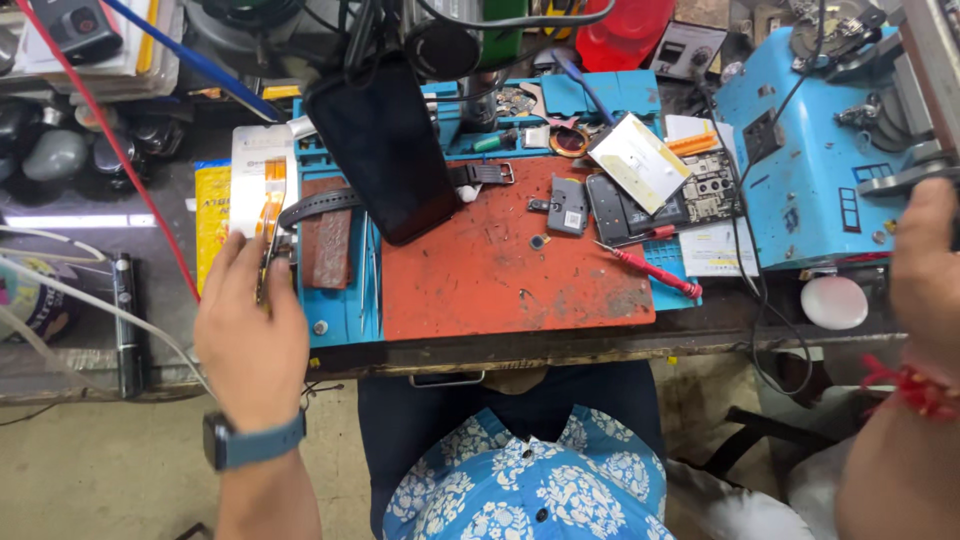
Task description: The person uses a screwdriver to remove screws from the internal frame of a mobile phone, pries out the battery and internal components with a tool, and then removes the screen from the phone body.
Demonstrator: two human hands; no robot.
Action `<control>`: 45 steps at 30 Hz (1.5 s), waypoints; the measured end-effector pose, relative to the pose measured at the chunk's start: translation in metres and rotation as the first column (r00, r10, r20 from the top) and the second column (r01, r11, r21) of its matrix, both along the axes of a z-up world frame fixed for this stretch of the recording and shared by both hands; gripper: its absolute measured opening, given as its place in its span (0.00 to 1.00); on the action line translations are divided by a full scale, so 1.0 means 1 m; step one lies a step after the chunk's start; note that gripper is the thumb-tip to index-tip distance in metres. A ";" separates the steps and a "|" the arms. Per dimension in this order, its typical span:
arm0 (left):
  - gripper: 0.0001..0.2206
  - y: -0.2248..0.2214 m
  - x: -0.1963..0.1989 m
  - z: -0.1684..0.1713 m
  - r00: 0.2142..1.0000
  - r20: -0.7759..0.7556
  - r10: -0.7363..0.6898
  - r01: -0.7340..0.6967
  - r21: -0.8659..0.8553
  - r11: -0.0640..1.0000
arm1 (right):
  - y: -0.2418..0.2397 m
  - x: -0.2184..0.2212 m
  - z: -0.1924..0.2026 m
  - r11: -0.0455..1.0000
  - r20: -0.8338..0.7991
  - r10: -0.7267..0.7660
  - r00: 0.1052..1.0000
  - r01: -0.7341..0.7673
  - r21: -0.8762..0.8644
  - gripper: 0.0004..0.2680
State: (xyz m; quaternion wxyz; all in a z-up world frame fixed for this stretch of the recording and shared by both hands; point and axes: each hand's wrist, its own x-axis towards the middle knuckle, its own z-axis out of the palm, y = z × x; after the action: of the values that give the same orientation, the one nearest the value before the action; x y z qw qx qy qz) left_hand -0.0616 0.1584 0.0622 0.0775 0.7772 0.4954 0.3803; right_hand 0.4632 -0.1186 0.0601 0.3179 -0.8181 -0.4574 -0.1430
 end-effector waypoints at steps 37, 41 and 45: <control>0.07 -0.139 0.033 -0.040 0.820 0.479 -0.313 0.432 -0.160 0.888 | 0.030 0.047 -0.007 0.997 -0.102 -0.081 0.991 0.080 -0.017 0.14; 0.07 -0.142 0.035 -0.041 0.820 0.479 -0.312 0.444 -0.188 0.876 | 0.032 0.050 -0.005 0.996 -0.017 -0.068 0.998 0.067 -0.056 0.14; 0.07 -0.141 0.038 -0.040 0.800 0.487 -0.352 0.488 -0.186 0.853 | 0.031 0.046 -0.002 0.999 -0.012 -0.016 1.000 0.016 -0.042 0.12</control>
State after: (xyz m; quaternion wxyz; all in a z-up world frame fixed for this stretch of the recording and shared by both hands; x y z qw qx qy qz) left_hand -0.0235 0.0173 0.0218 0.3870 0.7419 0.3302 0.4367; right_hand 0.5088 -0.0875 0.0583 0.3021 -0.8291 -0.4518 -0.1308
